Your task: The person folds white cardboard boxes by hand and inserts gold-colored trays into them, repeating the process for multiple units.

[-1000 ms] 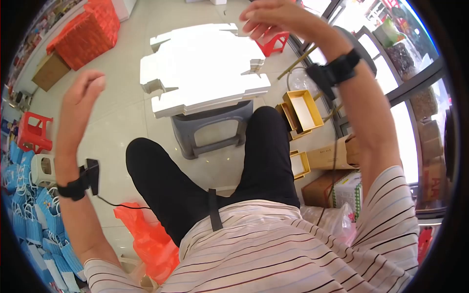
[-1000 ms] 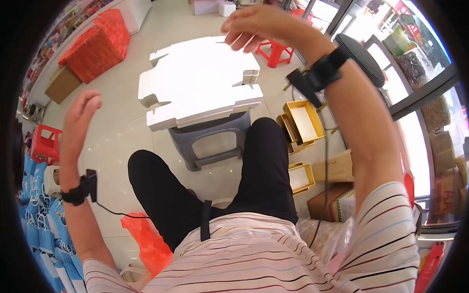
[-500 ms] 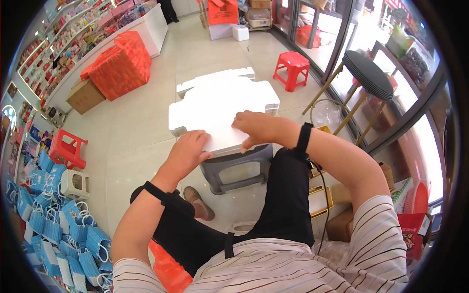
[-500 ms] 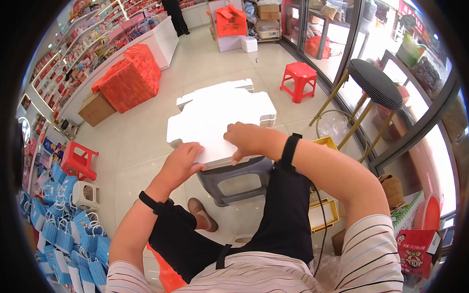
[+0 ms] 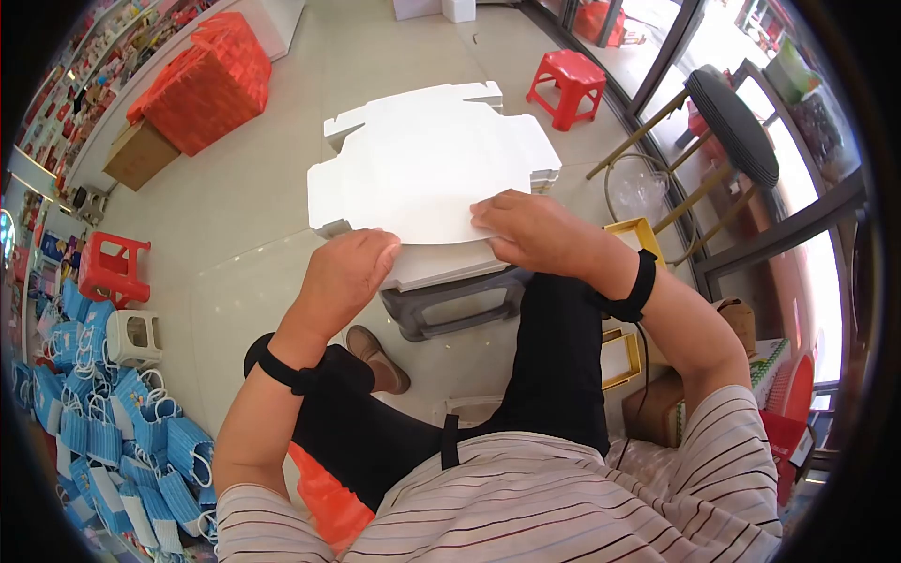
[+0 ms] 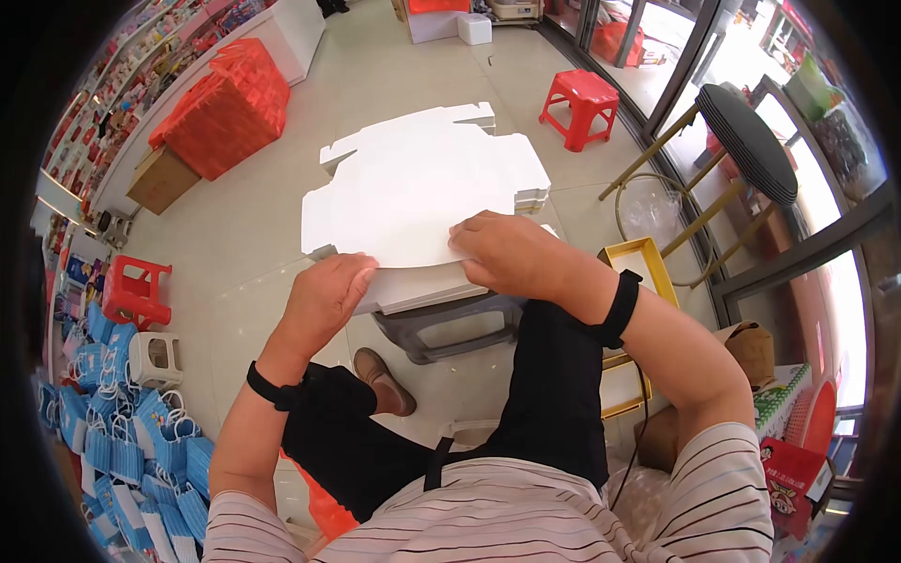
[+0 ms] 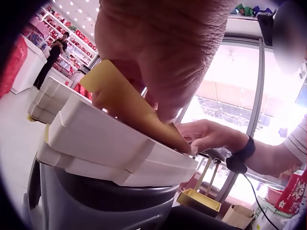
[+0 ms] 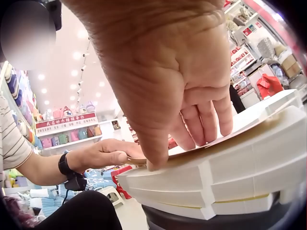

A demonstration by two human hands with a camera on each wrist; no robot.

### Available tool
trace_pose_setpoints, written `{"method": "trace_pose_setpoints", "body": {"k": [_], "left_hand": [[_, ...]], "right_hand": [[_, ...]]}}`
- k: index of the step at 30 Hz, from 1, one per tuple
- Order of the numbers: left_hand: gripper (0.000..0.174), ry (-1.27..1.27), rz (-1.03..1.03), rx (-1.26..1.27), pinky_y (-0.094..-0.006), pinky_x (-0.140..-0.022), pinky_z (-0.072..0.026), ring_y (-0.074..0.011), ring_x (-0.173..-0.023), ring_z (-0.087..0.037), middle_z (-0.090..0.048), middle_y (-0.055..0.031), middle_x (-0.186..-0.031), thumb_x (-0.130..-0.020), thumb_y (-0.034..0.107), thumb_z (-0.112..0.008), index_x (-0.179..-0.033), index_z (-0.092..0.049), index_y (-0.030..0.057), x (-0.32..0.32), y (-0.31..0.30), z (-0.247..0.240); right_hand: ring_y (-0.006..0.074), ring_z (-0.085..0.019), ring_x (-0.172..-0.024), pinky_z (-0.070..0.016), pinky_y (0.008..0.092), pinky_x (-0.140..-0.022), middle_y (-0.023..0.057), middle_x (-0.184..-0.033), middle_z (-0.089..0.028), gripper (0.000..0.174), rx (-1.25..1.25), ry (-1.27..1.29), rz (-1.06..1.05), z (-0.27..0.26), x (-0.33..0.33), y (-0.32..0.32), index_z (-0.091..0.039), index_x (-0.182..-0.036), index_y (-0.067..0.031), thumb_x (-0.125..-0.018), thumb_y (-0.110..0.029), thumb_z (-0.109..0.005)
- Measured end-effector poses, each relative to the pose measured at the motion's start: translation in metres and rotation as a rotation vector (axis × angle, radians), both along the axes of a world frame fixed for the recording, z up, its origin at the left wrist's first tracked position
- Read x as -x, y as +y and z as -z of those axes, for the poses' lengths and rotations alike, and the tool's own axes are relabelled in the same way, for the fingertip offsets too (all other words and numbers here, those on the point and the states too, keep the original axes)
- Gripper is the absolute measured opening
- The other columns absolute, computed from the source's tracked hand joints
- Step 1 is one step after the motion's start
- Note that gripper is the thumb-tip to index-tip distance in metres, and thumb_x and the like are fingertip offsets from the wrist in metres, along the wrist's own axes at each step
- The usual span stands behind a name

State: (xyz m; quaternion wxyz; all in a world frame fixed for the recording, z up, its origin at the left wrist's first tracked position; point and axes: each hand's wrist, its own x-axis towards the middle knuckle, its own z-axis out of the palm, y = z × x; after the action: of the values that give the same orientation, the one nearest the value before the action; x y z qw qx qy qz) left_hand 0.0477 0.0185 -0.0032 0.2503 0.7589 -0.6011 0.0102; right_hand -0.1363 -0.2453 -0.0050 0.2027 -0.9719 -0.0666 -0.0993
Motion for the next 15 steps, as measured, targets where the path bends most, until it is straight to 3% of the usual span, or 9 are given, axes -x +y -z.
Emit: {"method": "trace_pose_setpoints", "body": {"k": [1,3,4,6,11,13,15], "left_hand": [[0.020,0.006,-0.039,-0.019,-0.0414,-0.085,-0.0587,-0.0337,-0.098,-0.074,-0.078,-0.0143,-0.105,-0.104,0.022,-0.067,-0.112,-0.074,0.0053,-0.001,-0.002,-0.003],[0.021,0.051,-0.045,-0.012,-0.0403,-0.081,-0.0579,-0.0336,-0.091,-0.073,-0.077,-0.0143,-0.099,-0.105,0.024,-0.067,-0.111,-0.074,0.0056,0.000,-0.007,-0.012],[0.022,0.093,-0.052,0.001,-0.0392,-0.078,-0.0571,-0.0334,-0.084,-0.073,-0.076,-0.0143,-0.093,-0.105,0.026,-0.067,-0.110,-0.074,0.0058,-0.001,-0.010,-0.016],[0.024,0.167,-0.094,-0.069,-0.0386,-0.075,-0.0559,-0.0329,-0.081,-0.071,-0.075,-0.0146,-0.091,-0.105,0.029,-0.067,-0.111,-0.073,0.0061,-0.008,-0.016,-0.018],[0.027,0.335,-0.243,-0.204,-0.0367,-0.067,-0.0513,-0.0238,-0.067,-0.063,-0.067,-0.0107,-0.077,-0.106,0.031,-0.066,-0.107,-0.069,0.0043,-0.022,-0.037,-0.024],[0.030,0.343,-0.231,-0.217,-0.0374,-0.068,-0.0495,-0.0215,-0.068,-0.059,-0.062,-0.0100,-0.075,-0.106,0.033,-0.064,-0.101,-0.066,0.0029,-0.028,-0.043,-0.023],[0.036,0.288,-0.255,-0.318,-0.0383,-0.071,-0.0483,-0.0224,-0.073,-0.057,-0.061,-0.0117,-0.079,-0.106,0.037,-0.064,-0.097,-0.064,0.0018,-0.034,-0.049,-0.022]], "right_hand": [[0.0380,-0.066,-0.116,-0.0554,0.0446,-0.100,0.0184,-0.127,-0.071,0.032,-0.004,0.003,0.004,0.001,-0.003,-0.001,-0.070,-0.123,-0.0014,-0.096,-0.017,-0.070],[0.0377,-0.071,-0.099,-0.0575,0.0475,-0.086,0.0160,-0.103,-0.075,0.021,-0.067,-0.042,0.078,0.003,-0.010,-0.003,-0.072,-0.107,-0.0041,-0.097,-0.022,-0.067],[0.0377,-0.071,-0.099,-0.0575,0.0475,-0.086,0.0160,-0.103,-0.075,0.021,-0.072,-0.035,0.079,0.003,-0.013,-0.007,-0.072,-0.107,-0.0041,-0.097,-0.022,-0.067],[0.0378,-0.072,-0.088,-0.0564,0.0473,-0.079,0.0143,-0.088,-0.074,0.020,-0.046,-0.053,0.167,0.000,-0.021,-0.014,-0.072,-0.102,-0.0066,-0.099,-0.026,-0.068],[0.0372,-0.070,-0.078,-0.0535,0.0465,-0.073,0.0152,-0.077,-0.071,0.026,-0.215,0.033,0.267,-0.017,-0.030,-0.023,-0.071,-0.097,-0.0060,-0.098,-0.032,-0.071],[0.0323,-0.062,-0.072,-0.0493,0.0410,-0.068,0.0157,-0.076,-0.066,0.023,-0.244,0.111,0.302,-0.020,-0.034,-0.026,-0.069,-0.099,-0.0023,-0.102,-0.025,-0.071],[0.0334,-0.063,-0.071,-0.0486,0.0418,-0.068,0.0164,-0.076,-0.067,0.027,-0.231,0.110,0.294,-0.013,-0.040,-0.031,-0.067,-0.096,-0.0016,-0.102,-0.027,-0.069]]}}
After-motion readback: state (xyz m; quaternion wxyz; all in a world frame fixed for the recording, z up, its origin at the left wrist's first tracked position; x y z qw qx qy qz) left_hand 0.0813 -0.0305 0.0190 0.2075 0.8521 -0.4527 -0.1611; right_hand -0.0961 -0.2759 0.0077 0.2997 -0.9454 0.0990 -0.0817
